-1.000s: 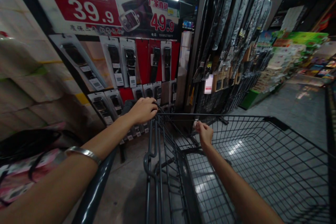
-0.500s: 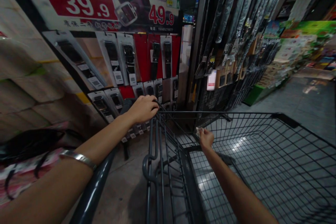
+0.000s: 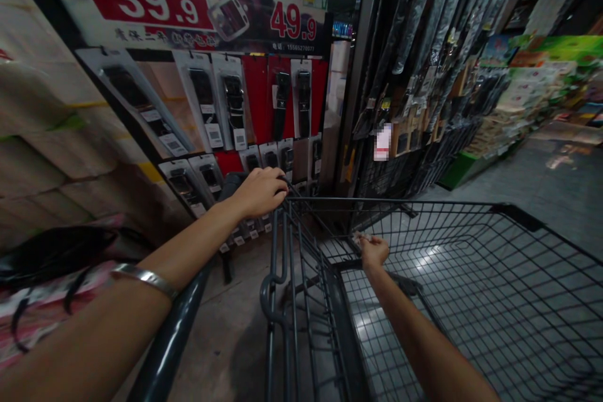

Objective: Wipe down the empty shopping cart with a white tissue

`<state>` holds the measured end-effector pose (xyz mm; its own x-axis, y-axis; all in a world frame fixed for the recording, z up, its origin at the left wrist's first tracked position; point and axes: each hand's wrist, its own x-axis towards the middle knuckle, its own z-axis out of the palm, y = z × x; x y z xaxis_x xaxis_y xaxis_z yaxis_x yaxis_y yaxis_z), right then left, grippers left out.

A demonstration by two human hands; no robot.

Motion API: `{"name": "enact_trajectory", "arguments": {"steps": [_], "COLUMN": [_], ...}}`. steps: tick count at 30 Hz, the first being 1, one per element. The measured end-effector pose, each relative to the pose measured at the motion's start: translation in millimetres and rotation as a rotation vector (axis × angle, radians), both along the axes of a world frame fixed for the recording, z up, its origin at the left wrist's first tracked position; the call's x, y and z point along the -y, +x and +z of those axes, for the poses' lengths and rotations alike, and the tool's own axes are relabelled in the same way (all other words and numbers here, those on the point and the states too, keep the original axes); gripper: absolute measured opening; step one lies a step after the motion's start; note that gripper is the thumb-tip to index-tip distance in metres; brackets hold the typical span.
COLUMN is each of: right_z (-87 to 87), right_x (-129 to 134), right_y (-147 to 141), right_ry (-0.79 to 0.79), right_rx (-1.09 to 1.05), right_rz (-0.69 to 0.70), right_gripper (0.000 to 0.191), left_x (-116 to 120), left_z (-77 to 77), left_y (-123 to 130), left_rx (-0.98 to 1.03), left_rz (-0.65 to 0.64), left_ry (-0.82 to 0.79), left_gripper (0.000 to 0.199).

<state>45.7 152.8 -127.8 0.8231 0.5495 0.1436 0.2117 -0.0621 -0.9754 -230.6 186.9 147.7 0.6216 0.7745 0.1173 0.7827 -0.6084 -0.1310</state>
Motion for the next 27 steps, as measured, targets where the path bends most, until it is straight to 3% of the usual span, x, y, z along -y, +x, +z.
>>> {"name": "enact_trajectory", "arguments": {"steps": [3, 6, 15, 20, 27], "right_z": [10.0, 25.9, 75.9, 82.4, 83.5], "right_x": [-4, -8, -16, -18, -9], "right_y": [-16, -32, -54, -54, -47], "right_ry": [-0.021, -0.016, 0.173, 0.185, 0.187], "right_rx": [-0.128, -0.119, -0.168, -0.263, -0.071], "right_rz": [-0.047, -0.05, 0.111, 0.099, 0.186], "right_gripper": [0.026, 0.024, 0.03, 0.027, 0.026], "left_x": [0, 0, 1, 3, 2], "left_z": [-0.3, -0.8, 1.0, 0.7, 1.2], "left_y": [0, -1, 0, -1, 0], "left_rx": [-0.002, -0.002, -0.004, -0.002, -0.004], "left_rz": [0.003, -0.005, 0.003, -0.001, 0.003], "left_ry": [0.001, 0.003, 0.009, 0.009, 0.02], "left_gripper": [0.033, 0.033, 0.034, 0.033, 0.032]}}
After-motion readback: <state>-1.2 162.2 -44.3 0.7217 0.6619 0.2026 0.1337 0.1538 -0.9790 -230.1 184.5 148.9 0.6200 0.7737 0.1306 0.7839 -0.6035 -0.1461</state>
